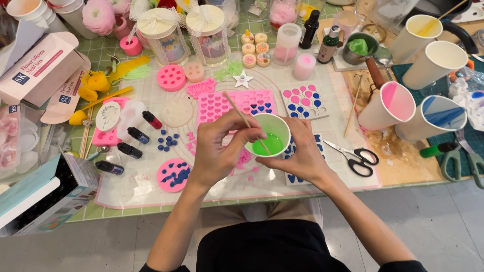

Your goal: Mix liquid dyes into containers of wax using a wooden stirrer.

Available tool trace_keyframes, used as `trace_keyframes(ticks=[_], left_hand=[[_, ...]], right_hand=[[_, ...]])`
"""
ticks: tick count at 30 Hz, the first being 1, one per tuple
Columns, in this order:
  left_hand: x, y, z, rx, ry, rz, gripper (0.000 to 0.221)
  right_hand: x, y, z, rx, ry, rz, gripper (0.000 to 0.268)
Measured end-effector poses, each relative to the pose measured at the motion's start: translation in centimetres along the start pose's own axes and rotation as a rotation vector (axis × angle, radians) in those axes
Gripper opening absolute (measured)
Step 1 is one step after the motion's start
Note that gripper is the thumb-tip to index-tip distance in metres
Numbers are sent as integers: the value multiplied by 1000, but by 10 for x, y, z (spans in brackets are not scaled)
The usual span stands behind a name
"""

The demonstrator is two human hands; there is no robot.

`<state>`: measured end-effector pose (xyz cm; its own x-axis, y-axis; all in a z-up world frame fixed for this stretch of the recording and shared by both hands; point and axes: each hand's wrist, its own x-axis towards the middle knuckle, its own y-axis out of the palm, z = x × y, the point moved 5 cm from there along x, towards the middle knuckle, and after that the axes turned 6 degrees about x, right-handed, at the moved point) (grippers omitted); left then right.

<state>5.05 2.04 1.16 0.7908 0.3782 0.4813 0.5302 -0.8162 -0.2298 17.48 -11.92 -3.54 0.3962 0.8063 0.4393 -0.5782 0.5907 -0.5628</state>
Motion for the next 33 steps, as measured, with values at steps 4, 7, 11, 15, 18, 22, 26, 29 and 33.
trace_keyframes(ticks=[4, 7, 11, 15, 18, 22, 26, 29, 33], left_hand=[[8, -7, 0, -120, -84, 37, 16], [18, -8, 10, -137, -180, 93, 25], [43, -16, 26, -208, -224, 36, 20], [77, -17, 27, -177, -313, -127, 11], [120, -10, 5, -65, -308, -128, 9], [173, 6, -16, -99, -369, -109, 8], [204, 23, -14, -226, -563, -116, 9], [220, 30, -6, -258, -671, -106, 16], [224, 34, 6, -151, -673, -37, 22]], right_hand=[[6, 2, -18, 43, 35, -12, 73], [17, 6, -40, 137, 132, 14, 77], [48, 3, -49, 203, 105, -4, 78], [80, -23, -52, 244, 213, 28, 84], [97, -55, -53, 201, 236, 50, 85], [131, -114, -45, 211, 282, 46, 82], [150, -149, -67, 244, 380, 56, 79], [163, -157, -81, 229, 337, 106, 79], [184, -156, -99, 177, 351, 203, 68]])
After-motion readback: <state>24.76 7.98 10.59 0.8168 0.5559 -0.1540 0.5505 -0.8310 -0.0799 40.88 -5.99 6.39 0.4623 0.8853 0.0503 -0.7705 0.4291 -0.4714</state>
